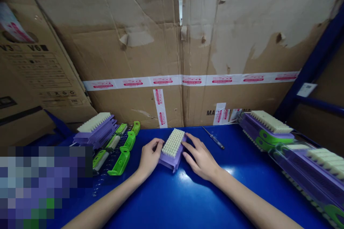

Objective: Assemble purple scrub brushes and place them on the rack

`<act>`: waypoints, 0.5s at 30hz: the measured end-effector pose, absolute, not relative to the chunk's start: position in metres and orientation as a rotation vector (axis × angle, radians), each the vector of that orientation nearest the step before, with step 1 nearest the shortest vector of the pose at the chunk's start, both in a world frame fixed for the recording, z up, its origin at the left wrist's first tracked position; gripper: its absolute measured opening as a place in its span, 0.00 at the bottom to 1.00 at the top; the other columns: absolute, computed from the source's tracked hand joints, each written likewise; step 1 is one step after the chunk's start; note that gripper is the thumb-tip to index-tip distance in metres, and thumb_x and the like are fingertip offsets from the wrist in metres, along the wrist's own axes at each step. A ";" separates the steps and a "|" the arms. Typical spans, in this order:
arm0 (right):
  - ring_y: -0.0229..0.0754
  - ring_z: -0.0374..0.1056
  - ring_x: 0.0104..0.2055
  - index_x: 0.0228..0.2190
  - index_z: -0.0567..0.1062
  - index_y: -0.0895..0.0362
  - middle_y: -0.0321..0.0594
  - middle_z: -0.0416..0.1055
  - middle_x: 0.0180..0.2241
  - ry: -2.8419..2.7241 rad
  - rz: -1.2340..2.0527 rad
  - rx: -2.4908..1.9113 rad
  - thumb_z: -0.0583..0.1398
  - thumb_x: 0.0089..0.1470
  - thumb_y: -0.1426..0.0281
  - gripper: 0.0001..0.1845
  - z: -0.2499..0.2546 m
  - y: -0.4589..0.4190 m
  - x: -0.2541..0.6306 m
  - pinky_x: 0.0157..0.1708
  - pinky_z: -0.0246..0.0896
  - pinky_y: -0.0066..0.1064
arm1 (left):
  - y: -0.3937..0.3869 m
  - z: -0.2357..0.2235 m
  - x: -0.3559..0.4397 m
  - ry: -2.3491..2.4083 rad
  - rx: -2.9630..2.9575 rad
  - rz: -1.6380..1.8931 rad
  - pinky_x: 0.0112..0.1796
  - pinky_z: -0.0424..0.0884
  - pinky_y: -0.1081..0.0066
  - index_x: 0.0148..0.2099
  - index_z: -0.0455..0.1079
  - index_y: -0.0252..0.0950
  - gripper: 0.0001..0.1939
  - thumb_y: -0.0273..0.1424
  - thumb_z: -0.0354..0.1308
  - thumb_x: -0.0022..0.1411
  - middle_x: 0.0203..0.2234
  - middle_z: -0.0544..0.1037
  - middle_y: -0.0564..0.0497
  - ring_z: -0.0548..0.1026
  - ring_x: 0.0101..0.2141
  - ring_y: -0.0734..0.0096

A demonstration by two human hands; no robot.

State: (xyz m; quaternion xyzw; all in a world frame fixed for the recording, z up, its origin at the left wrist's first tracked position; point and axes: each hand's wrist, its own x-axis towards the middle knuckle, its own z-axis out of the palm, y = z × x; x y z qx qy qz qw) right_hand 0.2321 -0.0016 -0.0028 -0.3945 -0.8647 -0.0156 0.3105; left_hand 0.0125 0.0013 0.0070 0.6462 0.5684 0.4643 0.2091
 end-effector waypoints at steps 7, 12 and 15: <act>0.54 0.54 0.60 0.58 0.58 0.58 0.55 0.56 0.59 -2.207 -0.047 -0.988 0.46 0.62 0.62 0.26 -0.002 0.000 0.238 0.54 0.58 0.51 | -0.017 0.004 0.021 1.462 2.269 1.255 0.29 0.68 0.75 0.40 0.70 0.37 0.10 0.31 0.47 0.64 0.28 0.78 0.52 0.75 0.26 0.73; 0.57 0.53 0.60 0.59 0.56 0.58 0.56 0.54 0.59 -2.296 -0.213 -0.638 0.48 0.59 0.57 0.30 0.008 -0.008 0.237 0.52 0.56 0.54 | -0.020 0.002 0.023 1.644 2.674 1.191 0.31 0.71 0.70 0.42 0.68 0.36 0.10 0.24 0.46 0.62 0.30 0.77 0.49 0.75 0.31 0.66; 0.56 0.56 0.58 0.58 0.59 0.57 0.54 0.60 0.56 -2.405 -0.311 -0.500 0.51 0.57 0.56 0.30 0.010 -0.012 0.233 0.54 0.52 0.55 | -0.021 0.004 0.023 1.630 2.758 1.101 0.34 0.72 0.66 0.45 0.67 0.36 0.10 0.26 0.47 0.63 0.32 0.76 0.48 0.73 0.34 0.64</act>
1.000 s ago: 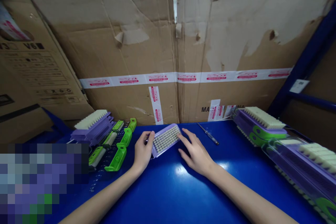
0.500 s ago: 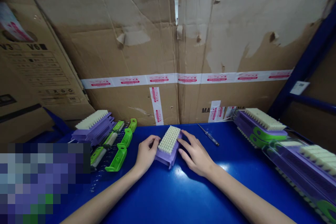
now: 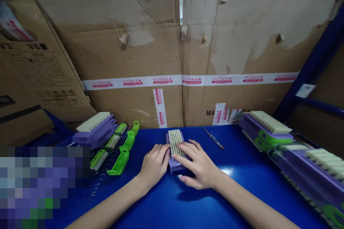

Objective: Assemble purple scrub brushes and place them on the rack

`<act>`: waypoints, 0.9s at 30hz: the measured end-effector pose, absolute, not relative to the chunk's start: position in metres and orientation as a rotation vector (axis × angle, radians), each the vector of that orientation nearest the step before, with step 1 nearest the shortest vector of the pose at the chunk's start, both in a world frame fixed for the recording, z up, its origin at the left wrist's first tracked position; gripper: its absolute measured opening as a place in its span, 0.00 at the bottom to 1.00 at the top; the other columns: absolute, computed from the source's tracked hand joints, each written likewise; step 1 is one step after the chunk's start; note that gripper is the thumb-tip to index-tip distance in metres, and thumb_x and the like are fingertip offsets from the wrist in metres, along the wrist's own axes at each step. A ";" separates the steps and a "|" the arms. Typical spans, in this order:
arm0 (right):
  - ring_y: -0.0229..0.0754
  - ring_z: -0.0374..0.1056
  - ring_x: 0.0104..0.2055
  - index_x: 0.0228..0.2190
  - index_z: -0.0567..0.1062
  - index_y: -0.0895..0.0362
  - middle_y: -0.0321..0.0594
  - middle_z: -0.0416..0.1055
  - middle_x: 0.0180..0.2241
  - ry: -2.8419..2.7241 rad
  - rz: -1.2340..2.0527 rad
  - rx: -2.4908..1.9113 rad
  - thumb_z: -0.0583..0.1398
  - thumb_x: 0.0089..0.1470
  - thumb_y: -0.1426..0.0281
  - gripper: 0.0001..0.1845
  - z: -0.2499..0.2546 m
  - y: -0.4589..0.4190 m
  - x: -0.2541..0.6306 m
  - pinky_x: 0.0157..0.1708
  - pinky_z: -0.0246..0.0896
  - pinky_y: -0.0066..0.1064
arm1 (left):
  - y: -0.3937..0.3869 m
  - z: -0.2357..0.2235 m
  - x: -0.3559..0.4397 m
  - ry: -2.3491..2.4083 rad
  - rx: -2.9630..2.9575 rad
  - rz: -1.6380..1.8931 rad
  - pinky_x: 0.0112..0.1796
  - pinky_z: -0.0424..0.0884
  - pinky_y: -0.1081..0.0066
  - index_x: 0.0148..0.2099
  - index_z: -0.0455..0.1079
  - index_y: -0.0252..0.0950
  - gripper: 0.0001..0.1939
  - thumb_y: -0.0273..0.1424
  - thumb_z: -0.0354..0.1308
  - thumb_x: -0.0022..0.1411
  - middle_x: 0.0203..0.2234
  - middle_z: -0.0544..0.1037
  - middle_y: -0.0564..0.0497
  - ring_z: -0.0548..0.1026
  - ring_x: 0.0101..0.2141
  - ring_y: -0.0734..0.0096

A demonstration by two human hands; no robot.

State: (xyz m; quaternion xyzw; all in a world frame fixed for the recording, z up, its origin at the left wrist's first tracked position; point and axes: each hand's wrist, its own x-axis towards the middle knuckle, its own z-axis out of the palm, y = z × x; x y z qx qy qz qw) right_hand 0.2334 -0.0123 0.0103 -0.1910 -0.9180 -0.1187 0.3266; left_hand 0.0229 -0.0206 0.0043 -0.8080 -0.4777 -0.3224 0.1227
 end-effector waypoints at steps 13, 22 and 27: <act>0.55 0.60 0.56 0.42 0.68 0.56 0.53 0.68 0.50 -2.111 -0.341 -1.116 0.57 0.54 0.61 0.16 0.004 -0.003 0.233 0.56 0.48 0.57 | -0.025 0.016 0.025 -1.434 -2.364 -0.361 0.39 0.69 0.57 0.48 0.69 0.31 0.16 0.25 0.44 0.62 0.37 0.74 0.40 0.71 0.39 0.55; 0.53 0.61 0.55 0.37 0.65 0.56 0.53 0.68 0.49 -2.102 -0.334 -1.125 0.56 0.55 0.70 0.07 0.003 0.001 0.235 0.54 0.56 0.54 | -0.039 0.041 -0.003 -1.763 -1.949 -0.024 0.32 0.66 0.57 0.48 0.69 0.25 0.18 0.26 0.41 0.64 0.29 0.74 0.34 0.73 0.32 0.50; 0.53 0.58 0.59 0.39 0.64 0.57 0.56 0.66 0.51 -2.110 -0.267 -1.050 0.55 0.55 0.72 0.07 -0.001 0.003 0.236 0.53 0.61 0.49 | -0.051 0.041 -0.023 -1.918 -1.868 0.115 0.30 0.65 0.59 0.50 0.69 0.24 0.20 0.30 0.41 0.65 0.25 0.75 0.36 0.75 0.28 0.50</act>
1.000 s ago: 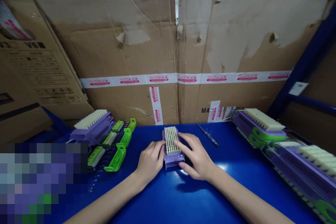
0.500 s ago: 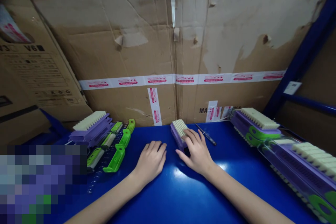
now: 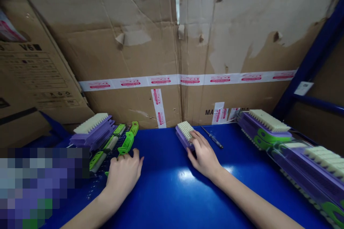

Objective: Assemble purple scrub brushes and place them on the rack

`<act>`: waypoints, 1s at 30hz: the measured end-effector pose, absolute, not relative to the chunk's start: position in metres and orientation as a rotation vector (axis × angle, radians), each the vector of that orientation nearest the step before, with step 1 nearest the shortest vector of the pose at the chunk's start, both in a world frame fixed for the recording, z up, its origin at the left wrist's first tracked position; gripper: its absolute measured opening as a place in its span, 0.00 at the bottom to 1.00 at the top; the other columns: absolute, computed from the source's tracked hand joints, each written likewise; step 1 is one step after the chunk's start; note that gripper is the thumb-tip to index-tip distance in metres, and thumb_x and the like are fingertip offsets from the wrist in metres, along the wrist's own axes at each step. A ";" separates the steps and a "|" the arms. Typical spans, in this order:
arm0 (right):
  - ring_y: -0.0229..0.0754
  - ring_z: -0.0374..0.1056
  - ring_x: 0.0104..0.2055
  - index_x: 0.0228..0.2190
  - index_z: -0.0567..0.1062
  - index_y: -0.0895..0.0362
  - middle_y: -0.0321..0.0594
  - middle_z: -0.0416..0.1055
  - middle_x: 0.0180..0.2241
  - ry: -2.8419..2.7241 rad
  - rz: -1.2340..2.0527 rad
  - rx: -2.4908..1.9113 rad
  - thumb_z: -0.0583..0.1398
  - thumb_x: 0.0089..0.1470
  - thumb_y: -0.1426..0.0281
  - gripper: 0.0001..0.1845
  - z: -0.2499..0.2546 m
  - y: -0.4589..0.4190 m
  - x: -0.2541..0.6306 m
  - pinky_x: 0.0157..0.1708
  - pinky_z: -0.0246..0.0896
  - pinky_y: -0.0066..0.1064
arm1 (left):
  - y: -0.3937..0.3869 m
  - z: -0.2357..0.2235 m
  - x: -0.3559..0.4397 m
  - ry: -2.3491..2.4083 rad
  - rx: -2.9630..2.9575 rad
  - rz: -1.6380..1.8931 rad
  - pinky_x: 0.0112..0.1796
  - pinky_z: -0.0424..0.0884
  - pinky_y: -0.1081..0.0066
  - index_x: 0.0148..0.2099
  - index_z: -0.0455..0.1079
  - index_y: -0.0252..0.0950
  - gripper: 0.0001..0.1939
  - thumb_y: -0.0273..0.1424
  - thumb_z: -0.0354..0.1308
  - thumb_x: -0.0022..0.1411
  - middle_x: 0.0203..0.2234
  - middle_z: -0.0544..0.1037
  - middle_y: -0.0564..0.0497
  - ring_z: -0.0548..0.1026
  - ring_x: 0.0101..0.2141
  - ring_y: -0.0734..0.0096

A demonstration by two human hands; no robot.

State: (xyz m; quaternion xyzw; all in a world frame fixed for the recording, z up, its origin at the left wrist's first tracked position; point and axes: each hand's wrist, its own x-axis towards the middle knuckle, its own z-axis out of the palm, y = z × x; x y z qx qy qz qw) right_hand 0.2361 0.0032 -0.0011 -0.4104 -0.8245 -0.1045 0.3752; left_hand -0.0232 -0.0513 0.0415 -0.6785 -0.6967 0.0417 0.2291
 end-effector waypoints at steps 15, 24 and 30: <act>0.54 0.52 0.62 0.58 0.54 0.56 0.52 0.56 0.59 -2.216 -0.098 -0.955 0.54 0.52 0.73 0.32 0.015 0.010 0.248 0.58 0.53 0.53 | -0.042 0.035 -0.008 -1.358 -2.577 -0.379 0.46 0.68 0.59 0.48 0.67 0.37 0.14 0.26 0.45 0.64 0.45 0.74 0.43 0.71 0.47 0.59; 0.60 0.63 0.52 0.57 0.60 0.58 0.55 0.65 0.52 -2.254 -0.111 -1.452 0.57 0.53 0.55 0.34 0.032 0.023 0.232 0.47 0.61 0.53 | -0.008 0.030 -0.010 -1.560 -2.529 -0.294 0.41 0.65 0.59 0.38 0.71 0.33 0.15 0.36 0.46 0.66 0.33 0.77 0.43 0.74 0.37 0.58; 0.57 0.68 0.46 0.57 0.60 0.56 0.54 0.70 0.45 -2.228 -0.151 -1.478 0.58 0.52 0.56 0.34 0.020 0.031 0.224 0.42 0.64 0.45 | -0.014 0.029 -0.014 -1.505 -2.414 -0.298 0.40 0.62 0.61 0.35 0.69 0.33 0.21 0.45 0.45 0.64 0.29 0.75 0.44 0.73 0.33 0.59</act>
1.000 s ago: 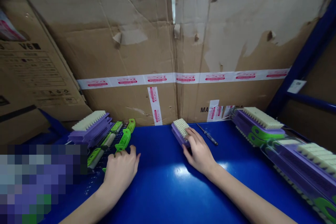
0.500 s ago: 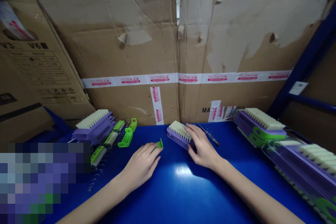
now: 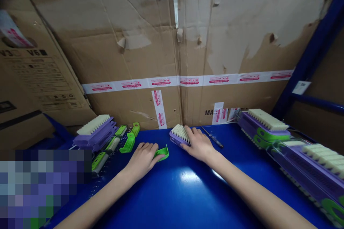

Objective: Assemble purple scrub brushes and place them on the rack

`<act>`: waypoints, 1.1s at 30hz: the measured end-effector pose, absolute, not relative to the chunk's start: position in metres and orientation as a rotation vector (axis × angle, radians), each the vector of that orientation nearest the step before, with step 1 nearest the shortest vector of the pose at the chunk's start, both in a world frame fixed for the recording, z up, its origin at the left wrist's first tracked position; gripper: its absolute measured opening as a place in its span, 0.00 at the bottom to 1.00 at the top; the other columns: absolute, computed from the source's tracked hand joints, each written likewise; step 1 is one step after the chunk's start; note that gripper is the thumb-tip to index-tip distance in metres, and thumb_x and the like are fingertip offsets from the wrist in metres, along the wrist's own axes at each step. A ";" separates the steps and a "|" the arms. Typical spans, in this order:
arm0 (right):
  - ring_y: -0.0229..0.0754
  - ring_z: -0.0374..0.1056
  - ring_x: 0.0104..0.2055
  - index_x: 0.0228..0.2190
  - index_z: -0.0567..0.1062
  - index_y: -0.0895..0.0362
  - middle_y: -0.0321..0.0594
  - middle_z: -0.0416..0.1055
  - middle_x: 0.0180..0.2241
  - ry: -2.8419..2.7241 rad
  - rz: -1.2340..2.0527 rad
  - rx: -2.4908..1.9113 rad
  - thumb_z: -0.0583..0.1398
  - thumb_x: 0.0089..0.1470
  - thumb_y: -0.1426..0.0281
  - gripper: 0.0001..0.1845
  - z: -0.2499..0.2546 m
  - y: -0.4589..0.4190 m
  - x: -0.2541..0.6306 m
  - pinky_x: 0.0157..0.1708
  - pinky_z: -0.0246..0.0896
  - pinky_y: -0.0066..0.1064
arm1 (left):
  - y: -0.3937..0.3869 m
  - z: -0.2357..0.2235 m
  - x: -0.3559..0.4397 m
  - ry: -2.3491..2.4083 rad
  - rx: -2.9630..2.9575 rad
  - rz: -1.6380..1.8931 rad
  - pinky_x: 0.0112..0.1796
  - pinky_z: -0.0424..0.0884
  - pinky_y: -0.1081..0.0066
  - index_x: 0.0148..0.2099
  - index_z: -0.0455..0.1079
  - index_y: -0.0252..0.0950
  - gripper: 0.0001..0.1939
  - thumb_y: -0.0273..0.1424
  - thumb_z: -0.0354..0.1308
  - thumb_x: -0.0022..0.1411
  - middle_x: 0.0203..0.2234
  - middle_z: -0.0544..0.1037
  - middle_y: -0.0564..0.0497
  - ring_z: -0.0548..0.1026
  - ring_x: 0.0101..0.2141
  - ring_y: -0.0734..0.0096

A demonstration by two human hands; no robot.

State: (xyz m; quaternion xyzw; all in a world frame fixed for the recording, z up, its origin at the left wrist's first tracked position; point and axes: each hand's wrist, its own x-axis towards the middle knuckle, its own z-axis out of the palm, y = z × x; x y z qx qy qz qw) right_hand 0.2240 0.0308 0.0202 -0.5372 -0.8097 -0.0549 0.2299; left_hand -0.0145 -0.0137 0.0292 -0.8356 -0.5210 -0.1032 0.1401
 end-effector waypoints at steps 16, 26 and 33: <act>0.56 0.60 0.56 0.57 0.57 0.56 0.52 0.63 0.52 -1.910 0.087 -1.373 0.60 0.49 0.58 0.36 -0.005 0.027 0.228 0.52 0.60 0.51 | -0.001 0.018 -0.024 -1.556 -2.201 -0.362 0.41 0.66 0.60 0.56 0.60 0.31 0.22 0.19 0.45 0.60 0.42 0.71 0.42 0.68 0.41 0.59; 0.55 0.60 0.58 0.57 0.59 0.56 0.51 0.63 0.56 -1.941 0.303 -1.271 0.63 0.45 0.55 0.41 -0.001 0.020 0.230 0.57 0.54 0.50 | 0.013 0.018 -0.008 -1.565 -2.121 -0.297 0.36 0.65 0.63 0.51 0.64 0.31 0.20 0.16 0.48 0.55 0.36 0.68 0.44 0.67 0.37 0.60; 0.56 0.61 0.57 0.57 0.59 0.53 0.50 0.64 0.55 -1.871 0.396 -1.211 0.64 0.45 0.55 0.40 0.002 0.022 0.231 0.56 0.54 0.54 | 0.016 0.004 -0.011 -1.522 -2.371 -0.503 0.39 0.68 0.60 0.55 0.62 0.33 0.23 0.19 0.50 0.56 0.39 0.68 0.44 0.69 0.38 0.60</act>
